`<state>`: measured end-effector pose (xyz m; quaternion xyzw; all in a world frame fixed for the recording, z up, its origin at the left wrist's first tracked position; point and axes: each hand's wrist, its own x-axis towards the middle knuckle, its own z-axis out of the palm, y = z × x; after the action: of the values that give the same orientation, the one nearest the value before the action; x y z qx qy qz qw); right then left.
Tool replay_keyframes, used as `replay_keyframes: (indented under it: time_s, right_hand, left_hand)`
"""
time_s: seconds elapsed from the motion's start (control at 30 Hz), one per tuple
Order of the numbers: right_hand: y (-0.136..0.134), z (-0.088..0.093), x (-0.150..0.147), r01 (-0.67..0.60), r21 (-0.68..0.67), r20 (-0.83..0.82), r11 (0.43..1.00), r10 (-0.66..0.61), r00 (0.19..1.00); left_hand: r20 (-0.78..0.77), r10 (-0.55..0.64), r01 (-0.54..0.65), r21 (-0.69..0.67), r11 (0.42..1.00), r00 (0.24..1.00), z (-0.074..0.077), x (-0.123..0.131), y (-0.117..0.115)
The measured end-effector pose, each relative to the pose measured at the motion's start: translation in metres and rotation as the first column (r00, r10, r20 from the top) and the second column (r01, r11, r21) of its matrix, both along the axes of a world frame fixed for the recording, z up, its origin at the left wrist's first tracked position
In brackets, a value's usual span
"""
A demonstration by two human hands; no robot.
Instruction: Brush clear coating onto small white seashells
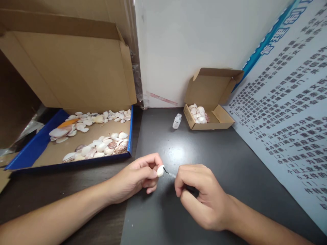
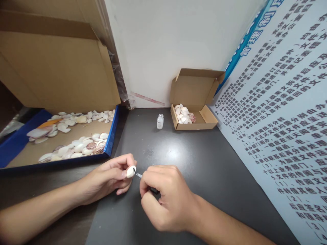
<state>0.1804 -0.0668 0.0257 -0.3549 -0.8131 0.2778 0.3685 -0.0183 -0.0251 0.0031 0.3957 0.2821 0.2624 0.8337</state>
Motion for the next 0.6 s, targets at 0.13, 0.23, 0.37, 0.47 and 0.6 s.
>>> replay_keyframes:
  time_s: [0.13, 0.23, 0.37, 0.47, 0.6]
  right_hand:
    - [0.001, 0.0017, -0.0003, 0.003, 0.014, 0.0, 1.0, -0.003, 1.0]
    - [0.0021, 0.0021, -0.0004, 0.042, 0.029, -0.006, 0.999, -0.042, 0.999]
    - [0.0018, 0.0016, -0.0004, 0.041, 0.017, -0.002, 0.999, -0.041, 0.999]
    - [0.0007, 0.0016, -0.0005, -0.006, 0.011, -0.003, 1.0, 0.006, 1.0]
    - [0.0004, 0.0023, -0.0008, -0.002, 0.035, -0.019, 0.999, 0.002, 1.0]
  left_hand:
    - [0.003, 0.002, -0.002, -0.001, 1.0, 1.0, 0.0009, -0.0001, -0.0001]
    - [0.011, 0.001, -0.001, -0.001, 1.0, 1.0, 0.0006, -0.0004, 0.0]
    - [0.008, 0.003, -0.003, -0.002, 1.0, 1.0, -0.0004, -0.0004, 0.0]
    - [-0.001, -0.001, 0.001, -0.001, 1.0, 1.0, -0.0005, -0.0006, 0.0002]
    - [0.001, -0.007, 0.007, -0.001, 1.0, 1.0, -0.0005, -0.001, 0.0005]
